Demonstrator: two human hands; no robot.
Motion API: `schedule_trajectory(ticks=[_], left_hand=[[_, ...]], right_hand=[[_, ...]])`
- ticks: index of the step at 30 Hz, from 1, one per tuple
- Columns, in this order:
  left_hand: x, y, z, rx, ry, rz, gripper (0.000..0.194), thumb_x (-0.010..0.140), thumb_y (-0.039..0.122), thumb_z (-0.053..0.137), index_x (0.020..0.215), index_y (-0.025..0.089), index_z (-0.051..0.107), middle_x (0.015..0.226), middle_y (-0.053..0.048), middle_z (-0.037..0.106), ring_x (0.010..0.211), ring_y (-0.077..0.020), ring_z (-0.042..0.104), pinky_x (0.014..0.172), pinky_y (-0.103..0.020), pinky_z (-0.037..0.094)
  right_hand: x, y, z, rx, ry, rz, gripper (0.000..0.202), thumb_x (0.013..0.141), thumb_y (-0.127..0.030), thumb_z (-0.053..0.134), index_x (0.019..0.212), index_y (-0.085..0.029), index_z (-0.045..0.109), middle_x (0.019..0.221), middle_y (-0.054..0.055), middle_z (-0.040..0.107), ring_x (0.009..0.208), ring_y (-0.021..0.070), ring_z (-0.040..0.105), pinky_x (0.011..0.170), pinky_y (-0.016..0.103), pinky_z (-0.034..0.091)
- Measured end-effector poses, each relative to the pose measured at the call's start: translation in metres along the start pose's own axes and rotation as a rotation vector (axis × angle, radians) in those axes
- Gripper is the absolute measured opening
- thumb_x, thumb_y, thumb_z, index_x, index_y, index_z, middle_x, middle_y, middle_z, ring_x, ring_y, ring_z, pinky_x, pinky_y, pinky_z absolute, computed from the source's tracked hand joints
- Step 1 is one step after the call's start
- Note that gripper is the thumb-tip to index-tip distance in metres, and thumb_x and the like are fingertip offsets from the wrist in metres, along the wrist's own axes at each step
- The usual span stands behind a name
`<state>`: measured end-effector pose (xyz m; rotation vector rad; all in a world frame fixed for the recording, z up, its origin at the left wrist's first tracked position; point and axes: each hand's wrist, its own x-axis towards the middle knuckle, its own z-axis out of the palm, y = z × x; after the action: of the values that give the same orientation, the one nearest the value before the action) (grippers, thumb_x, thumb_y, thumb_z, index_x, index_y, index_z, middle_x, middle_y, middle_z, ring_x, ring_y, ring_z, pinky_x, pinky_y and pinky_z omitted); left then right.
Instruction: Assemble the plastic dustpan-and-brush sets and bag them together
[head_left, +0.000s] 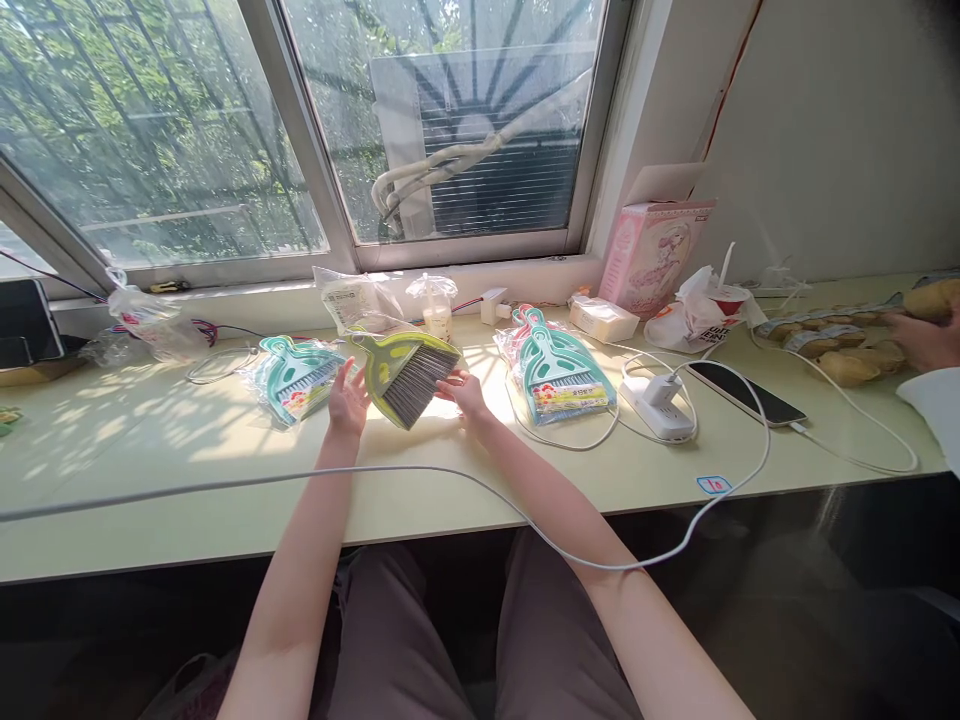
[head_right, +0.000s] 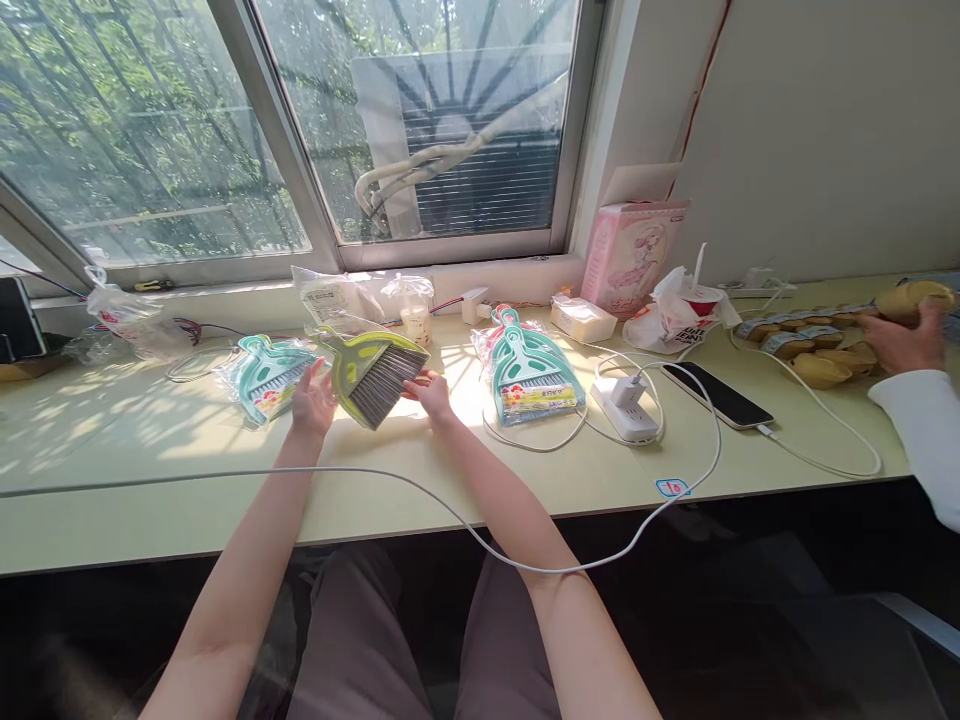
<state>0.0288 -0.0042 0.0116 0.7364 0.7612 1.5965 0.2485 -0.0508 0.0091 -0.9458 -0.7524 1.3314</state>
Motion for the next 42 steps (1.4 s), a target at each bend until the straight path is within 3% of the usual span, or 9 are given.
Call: schedule_trajectory(ticks=[8, 13, 23, 29, 42], left_hand=[[-0.004, 0.010, -0.003, -0.039, -0.012, 0.045, 0.030, 0.092, 0.046, 0.055, 0.115, 0.025, 0.057, 0.138, -0.013, 0.062, 0.121, -0.0251, 0.065, 0.104, -0.043, 0.049], [-0.006, 0.012, -0.002, -0.065, 0.001, 0.052, 0.028, 0.094, 0.044, 0.052, 0.115, 0.026, 0.055, 0.138, -0.012, 0.063, 0.122, -0.0244, 0.065, 0.108, -0.043, 0.047], [-0.007, 0.012, -0.002, -0.048, 0.013, 0.063, 0.035, 0.092, 0.047, 0.055, 0.120, 0.027, 0.053, 0.139, -0.014, 0.061, 0.124, -0.0264, 0.064, 0.108, -0.046, 0.046], [-0.005, 0.011, -0.003, -0.062, 0.006, 0.057, 0.031, 0.094, 0.044, 0.051, 0.120, 0.027, 0.053, 0.137, -0.012, 0.063, 0.122, -0.0252, 0.065, 0.107, -0.045, 0.047], [-0.006, 0.011, -0.004, -0.072, -0.002, 0.047, 0.028, 0.094, 0.041, 0.052, 0.118, 0.027, 0.055, 0.142, -0.013, 0.059, 0.124, -0.0248, 0.063, 0.107, -0.042, 0.047]], right_hand=[[0.000, -0.004, -0.003, -0.017, 0.039, 0.017, 0.028, 0.073, -0.010, 0.082, 0.088, -0.017, 0.059, 0.076, 0.000, 0.071, 0.066, 0.0162, 0.073, 0.076, 0.033, 0.064], [-0.001, -0.006, -0.004, -0.010, 0.037, 0.008, 0.025, 0.076, -0.008, 0.078, 0.089, -0.016, 0.059, 0.077, 0.001, 0.072, 0.066, 0.0145, 0.073, 0.073, 0.028, 0.063], [-0.003, -0.007, -0.006, -0.031, 0.045, 0.017, 0.025, 0.076, -0.015, 0.079, 0.091, -0.018, 0.059, 0.083, 0.002, 0.073, 0.076, 0.0196, 0.075, 0.067, 0.029, 0.062], [-0.002, -0.007, -0.006, -0.032, 0.047, 0.029, 0.019, 0.080, -0.010, 0.073, 0.091, -0.017, 0.059, 0.080, 0.002, 0.073, 0.069, 0.0154, 0.073, 0.068, 0.027, 0.061], [0.002, -0.004, -0.008, -0.025, 0.050, 0.039, 0.020, 0.081, -0.011, 0.073, 0.094, -0.017, 0.059, 0.082, 0.002, 0.074, 0.070, 0.0157, 0.073, 0.067, 0.026, 0.060]])
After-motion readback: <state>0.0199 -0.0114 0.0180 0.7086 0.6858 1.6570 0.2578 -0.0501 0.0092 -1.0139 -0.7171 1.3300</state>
